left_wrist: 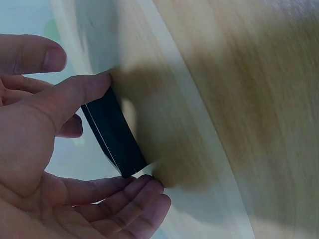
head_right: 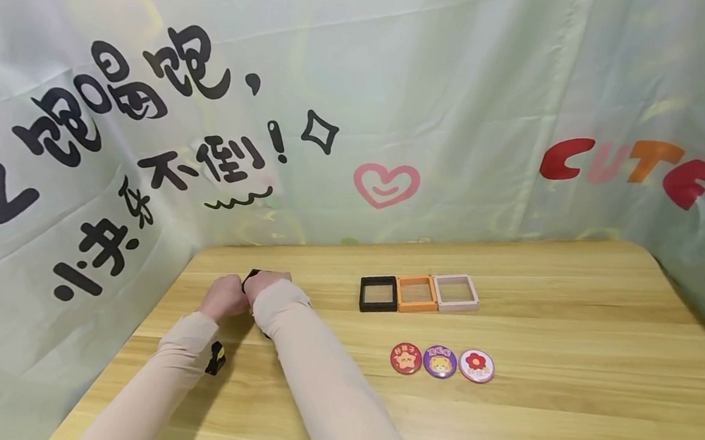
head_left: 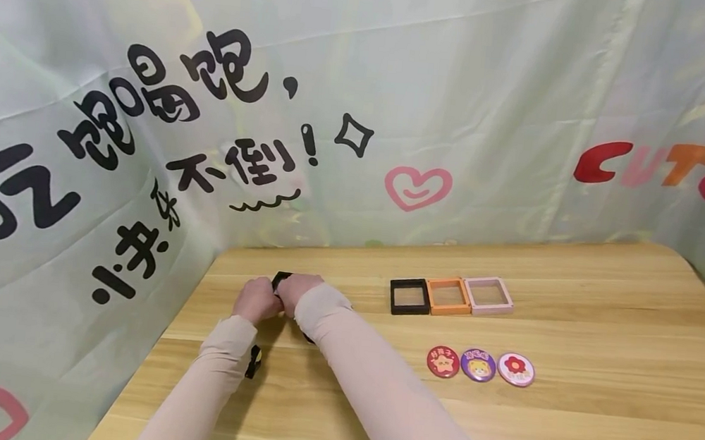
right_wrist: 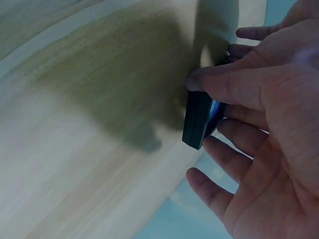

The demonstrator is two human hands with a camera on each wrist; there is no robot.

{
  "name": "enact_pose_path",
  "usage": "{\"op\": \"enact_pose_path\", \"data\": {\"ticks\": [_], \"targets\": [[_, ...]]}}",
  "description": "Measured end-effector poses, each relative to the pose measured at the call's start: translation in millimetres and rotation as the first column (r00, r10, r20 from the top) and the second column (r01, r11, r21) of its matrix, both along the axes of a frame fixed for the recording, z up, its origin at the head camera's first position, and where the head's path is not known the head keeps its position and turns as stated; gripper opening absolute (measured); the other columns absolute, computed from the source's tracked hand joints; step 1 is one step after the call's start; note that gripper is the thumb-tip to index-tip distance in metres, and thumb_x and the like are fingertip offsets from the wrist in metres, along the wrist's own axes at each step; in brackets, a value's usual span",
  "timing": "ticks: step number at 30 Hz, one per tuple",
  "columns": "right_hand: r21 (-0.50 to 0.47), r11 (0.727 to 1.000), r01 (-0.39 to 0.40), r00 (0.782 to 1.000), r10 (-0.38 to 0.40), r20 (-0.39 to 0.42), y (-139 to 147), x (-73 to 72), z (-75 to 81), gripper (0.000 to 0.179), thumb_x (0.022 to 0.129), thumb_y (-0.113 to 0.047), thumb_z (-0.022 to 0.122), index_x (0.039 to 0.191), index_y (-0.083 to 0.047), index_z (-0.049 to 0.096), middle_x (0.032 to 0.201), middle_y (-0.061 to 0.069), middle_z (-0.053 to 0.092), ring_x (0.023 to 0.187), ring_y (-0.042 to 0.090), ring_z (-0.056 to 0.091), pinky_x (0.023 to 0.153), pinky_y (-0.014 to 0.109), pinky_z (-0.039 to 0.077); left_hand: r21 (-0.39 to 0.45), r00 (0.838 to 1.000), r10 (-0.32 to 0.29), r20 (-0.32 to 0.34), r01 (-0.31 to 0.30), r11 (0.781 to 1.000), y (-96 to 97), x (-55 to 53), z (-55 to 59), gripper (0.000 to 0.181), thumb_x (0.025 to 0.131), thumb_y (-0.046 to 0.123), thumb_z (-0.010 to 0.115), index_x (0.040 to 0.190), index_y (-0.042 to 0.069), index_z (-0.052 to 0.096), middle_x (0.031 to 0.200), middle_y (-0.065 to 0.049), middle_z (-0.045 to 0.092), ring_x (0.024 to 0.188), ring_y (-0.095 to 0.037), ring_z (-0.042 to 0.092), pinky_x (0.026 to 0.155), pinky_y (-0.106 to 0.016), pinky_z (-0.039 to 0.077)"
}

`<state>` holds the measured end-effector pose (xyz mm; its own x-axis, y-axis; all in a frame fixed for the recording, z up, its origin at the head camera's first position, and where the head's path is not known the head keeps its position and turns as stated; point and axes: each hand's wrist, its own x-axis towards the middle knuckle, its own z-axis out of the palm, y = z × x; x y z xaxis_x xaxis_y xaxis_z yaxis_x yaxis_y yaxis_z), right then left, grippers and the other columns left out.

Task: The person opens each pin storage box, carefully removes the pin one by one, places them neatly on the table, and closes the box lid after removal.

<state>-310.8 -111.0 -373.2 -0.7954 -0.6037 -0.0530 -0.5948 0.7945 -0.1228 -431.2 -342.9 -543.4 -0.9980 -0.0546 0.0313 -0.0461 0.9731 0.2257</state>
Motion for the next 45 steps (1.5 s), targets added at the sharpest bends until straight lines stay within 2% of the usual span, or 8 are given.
{"op": "enact_pose_path", "data": {"ticks": [5,6,10,17,35,38,43,45], "targets": [[0.016,1.0,-0.002,1.0,0.002,0.004,0,0.4,-4.2,0.011,0.099,-0.009,0.066,0.094,-0.017,0.073,0.104,0.001,0.077,0.083,0.012,0.063,0.071,0.026,0.057,-0.019,1.0,0.027,-0.007,-0.027,0.999,11.0,12.8,14.3,0.03,0.076,0.035,0.081,0.085,0.008,0.071,0.092,-0.013,0.075,0.08,-0.027,0.068,0.072,-0.044,0.06],[0.027,1.0,-0.006,1.0,0.006,-0.001,0,0.4,-4.7,0.011,0.1,-0.01,0.065,0.096,-0.017,0.073,0.105,0.001,0.077,0.085,0.012,0.064,0.073,0.026,0.057,-0.018,1.0,0.015,-0.013,-0.015,1.0,18.3,25.8,27.5,0.03,0.077,0.033,0.08,0.088,0.007,0.073,0.095,-0.014,0.076,0.083,-0.028,0.069,0.073,-0.044,0.061],[0.023,1.0,0.0,1.0,0.0,-0.009,0,-1.2,-6.4,0.015,0.102,-0.014,0.067,0.111,-0.019,0.078,0.117,0.002,0.078,0.104,0.015,0.072,0.094,0.031,0.062,-0.026,1.0,0.008,-0.023,-0.008,1.0,24.3,34.8,37.5,0.031,0.077,0.036,0.081,0.087,0.008,0.073,0.096,-0.014,0.077,0.082,-0.028,0.07,0.073,-0.045,0.061],[-0.001,0.999,0.035,0.998,-0.035,0.054,-1,-3.3,-8.4,0.022,0.103,-0.016,0.068,0.122,-0.021,0.079,0.128,0.005,0.078,0.129,0.023,0.069,0.131,0.05,0.038,0.016,1.0,0.0,0.0,0.0,1.0,8.0,7.6,9.1,0.03,0.074,0.032,0.084,0.079,0.007,0.067,0.088,-0.017,0.073,0.074,-0.029,0.065,0.061,-0.041,0.056],[-0.027,1.0,0.007,0.998,-0.005,0.06,3,-6.2,-8.7,0.015,0.105,-0.014,0.067,0.111,-0.018,0.081,0.113,0.005,0.081,0.111,0.02,0.074,0.126,0.048,0.046,-0.014,0.999,-0.03,-0.029,0.03,0.999,8.7,2.9,-0.4,0.026,0.077,0.035,0.08,0.077,0.011,0.068,0.087,-0.014,0.073,0.074,-0.03,0.067,0.058,-0.041,0.056],[-0.013,1.0,0.0,1.0,0.0,0.028,4,-4.8,-10.5,0.016,0.106,-0.014,0.066,0.112,-0.018,0.08,0.112,0.005,0.08,0.109,0.019,0.074,0.122,0.045,0.051,-0.017,0.998,-0.038,-0.046,0.038,0.999,28.8,29.8,27.8,0.026,0.078,0.032,0.08,0.076,0.009,0.067,0.085,-0.016,0.072,0.075,-0.033,0.068,0.062,-0.048,0.059],[0.018,1.0,-0.022,0.999,0.022,-0.042,7,-2.5,-12.4,0.016,0.105,-0.008,0.064,0.107,-0.016,0.077,0.105,0.004,0.078,0.094,0.015,0.071,0.1,0.031,0.062,0.027,1.0,-0.021,-0.021,0.022,0.999,78.0,91.3,101.1,0.025,0.08,0.021,0.081,0.075,0.001,0.066,0.087,-0.023,0.072,0.08,-0.039,0.07,0.071,-0.052,0.062],[0.027,0.999,-0.032,0.998,0.033,-0.059,8,-1.3,-12.8,0.016,0.104,-0.006,0.064,0.105,-0.015,0.077,0.105,0.004,0.077,0.091,0.014,0.069,0.091,0.027,0.062,0.028,0.999,-0.027,-0.028,0.028,0.999,87.1,102.9,113.3,0.026,0.08,0.02,0.081,0.076,0.0,0.065,0.087,-0.024,0.072,0.08,-0.039,0.07,0.072,-0.053,0.063]]}}
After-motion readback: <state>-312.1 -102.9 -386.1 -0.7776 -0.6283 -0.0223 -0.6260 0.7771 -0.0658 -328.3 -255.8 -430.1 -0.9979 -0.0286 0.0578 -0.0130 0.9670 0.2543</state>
